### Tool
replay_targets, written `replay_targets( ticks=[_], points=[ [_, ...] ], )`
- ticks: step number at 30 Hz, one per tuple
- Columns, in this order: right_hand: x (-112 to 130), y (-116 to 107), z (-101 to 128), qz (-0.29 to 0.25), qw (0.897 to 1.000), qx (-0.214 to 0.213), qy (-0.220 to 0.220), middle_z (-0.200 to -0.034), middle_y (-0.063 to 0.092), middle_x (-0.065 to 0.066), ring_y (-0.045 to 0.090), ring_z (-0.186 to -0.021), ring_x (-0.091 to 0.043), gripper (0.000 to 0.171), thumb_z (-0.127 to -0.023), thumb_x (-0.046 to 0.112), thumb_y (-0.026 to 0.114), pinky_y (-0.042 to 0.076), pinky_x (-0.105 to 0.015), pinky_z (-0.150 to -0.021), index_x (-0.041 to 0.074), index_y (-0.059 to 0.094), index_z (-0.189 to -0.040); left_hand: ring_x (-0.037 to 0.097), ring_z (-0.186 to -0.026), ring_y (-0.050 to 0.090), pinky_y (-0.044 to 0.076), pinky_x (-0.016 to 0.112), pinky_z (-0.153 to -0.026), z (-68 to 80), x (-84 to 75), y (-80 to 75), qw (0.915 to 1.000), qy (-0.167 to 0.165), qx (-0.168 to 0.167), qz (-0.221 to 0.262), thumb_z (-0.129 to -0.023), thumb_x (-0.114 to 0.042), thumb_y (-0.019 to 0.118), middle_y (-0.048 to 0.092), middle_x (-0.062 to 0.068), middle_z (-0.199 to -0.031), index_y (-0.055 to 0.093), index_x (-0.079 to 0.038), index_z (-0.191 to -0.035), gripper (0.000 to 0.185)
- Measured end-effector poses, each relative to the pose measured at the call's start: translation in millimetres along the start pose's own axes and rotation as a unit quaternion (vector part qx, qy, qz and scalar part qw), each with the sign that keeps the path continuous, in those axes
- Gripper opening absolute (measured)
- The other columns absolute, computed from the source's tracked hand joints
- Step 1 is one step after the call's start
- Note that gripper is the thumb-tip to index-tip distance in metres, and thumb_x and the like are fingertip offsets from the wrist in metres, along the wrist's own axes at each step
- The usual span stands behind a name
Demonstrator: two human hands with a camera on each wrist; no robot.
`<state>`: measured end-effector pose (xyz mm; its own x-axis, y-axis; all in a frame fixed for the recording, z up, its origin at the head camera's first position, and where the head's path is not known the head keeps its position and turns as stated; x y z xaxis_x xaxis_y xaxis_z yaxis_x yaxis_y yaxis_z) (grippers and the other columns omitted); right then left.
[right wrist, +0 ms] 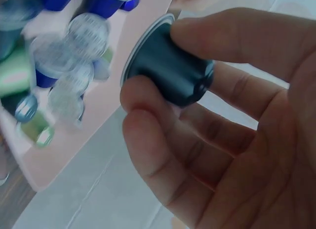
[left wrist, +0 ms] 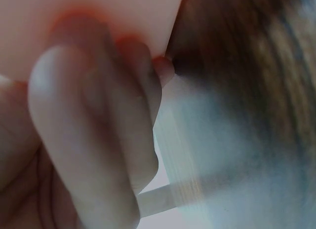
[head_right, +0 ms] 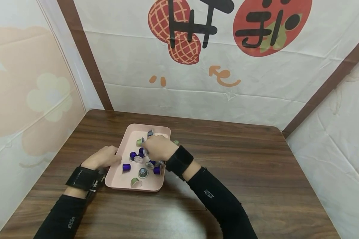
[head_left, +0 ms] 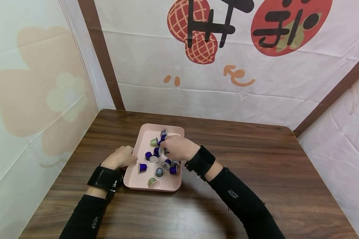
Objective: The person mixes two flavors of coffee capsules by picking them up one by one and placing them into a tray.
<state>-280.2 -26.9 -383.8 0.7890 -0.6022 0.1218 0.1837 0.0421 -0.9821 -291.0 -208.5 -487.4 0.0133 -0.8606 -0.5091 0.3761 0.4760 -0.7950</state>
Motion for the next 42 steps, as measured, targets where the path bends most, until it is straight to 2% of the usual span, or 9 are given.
replay_targets(
  ticks=[4, 11, 19, 24, 29, 36, 42],
  points=[
    [15, -3, -9, 0.008, 1.0, 0.003, -0.013, -0.101, 0.063, -0.004, 0.056, -0.086, -0.011, 0.023, -0.085, 0.008, 0.061, 0.047, -0.022, -0.072, 0.009, 0.068, -0.107, 0.018, -0.057, 0.06, 0.049, 0.03, -0.049, 0.0, 1.0, 0.2, 1.0, -0.002, 0.0, -0.003, -0.086, -0.012, 0.053, 0.06, 0.009, -0.075, 0.062, 0.003, -0.098, 0.021],
    [27, -2, -21, 0.013, 1.0, 0.007, -0.025, -0.088, 0.057, 0.003, 0.05, -0.075, -0.009, 0.013, -0.086, 0.01, 0.064, 0.041, -0.02, -0.064, 0.01, 0.067, -0.098, 0.018, -0.056, 0.059, 0.049, 0.03, -0.048, 0.4, 1.8, -0.7, 1.0, -0.004, 0.003, -0.003, -0.086, -0.013, 0.053, 0.06, 0.009, -0.074, 0.062, 0.003, -0.096, 0.02],
    [30, 14, -36, 0.009, 0.999, 0.031, -0.031, -0.095, 0.059, 0.002, 0.05, -0.078, -0.007, 0.017, -0.086, 0.015, 0.065, 0.042, -0.017, -0.067, 0.011, 0.067, -0.103, 0.017, -0.053, 0.058, 0.048, 0.029, -0.047, -0.3, 1.9, -1.5, 1.0, 0.004, -0.002, -0.008, -0.085, -0.013, 0.053, 0.059, 0.008, -0.071, 0.062, 0.001, -0.089, 0.017],
    [30, 25, -39, -0.008, 0.998, 0.051, -0.019, -0.094, 0.062, 0.001, 0.054, -0.073, -0.007, 0.023, -0.087, 0.017, 0.064, 0.043, -0.018, -0.065, 0.01, 0.066, -0.109, 0.017, -0.054, 0.058, 0.047, 0.029, -0.047, -2.1, 2.5, -2.0, 0.9997, 0.012, -0.009, -0.022, -0.084, -0.013, 0.053, 0.06, 0.009, -0.073, 0.063, 0.0, -0.089, 0.017],
    [28, 27, -40, -0.016, 0.999, 0.047, -0.007, -0.095, 0.064, 0.0, 0.056, -0.074, -0.008, 0.024, -0.085, 0.014, 0.065, 0.045, -0.019, -0.066, 0.01, 0.066, -0.109, 0.017, -0.054, 0.057, 0.046, 0.029, -0.047, -4.9, 2.9, -2.9, 0.9994, 0.014, -0.012, -0.029, -0.082, -0.013, 0.053, 0.059, 0.009, -0.072, 0.063, -0.001, -0.087, 0.017],
    [13, 19, -33, -0.034, 0.999, 0.033, 0.002, -0.094, 0.064, -0.001, 0.054, -0.074, -0.009, 0.017, -0.087, 0.015, 0.064, 0.044, -0.02, -0.066, 0.008, 0.067, -0.101, 0.017, -0.053, 0.058, 0.047, 0.029, -0.047, -4.4, 1.8, -3.8, 0.9994, 0.013, -0.013, -0.028, -0.082, -0.013, 0.054, 0.06, 0.01, -0.073, 0.063, 0.0, -0.088, 0.017],
    [-27, 15, -18, -0.039, 0.999, 0.016, 0.027, -0.098, 0.065, -0.004, 0.056, -0.078, -0.012, 0.021, -0.089, 0.014, 0.061, 0.047, -0.026, -0.071, 0.006, 0.067, -0.107, 0.018, -0.056, 0.059, 0.048, 0.03, -0.048, -1.9, 0.5, -1.9, 0.9995, 0.016, -0.014, -0.025, -0.083, -0.012, 0.054, 0.061, 0.012, -0.078, 0.063, 0.003, -0.094, 0.021]
  ],
)
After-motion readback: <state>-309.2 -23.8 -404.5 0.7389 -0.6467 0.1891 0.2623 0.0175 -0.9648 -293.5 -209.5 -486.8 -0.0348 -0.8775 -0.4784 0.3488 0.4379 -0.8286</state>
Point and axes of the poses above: each hand's wrist, its own z-axis away from the middle knuckle, its own y-axis out of the palm, x = y × z, the point moved 6 cm from there along -z, towards the middle knuckle
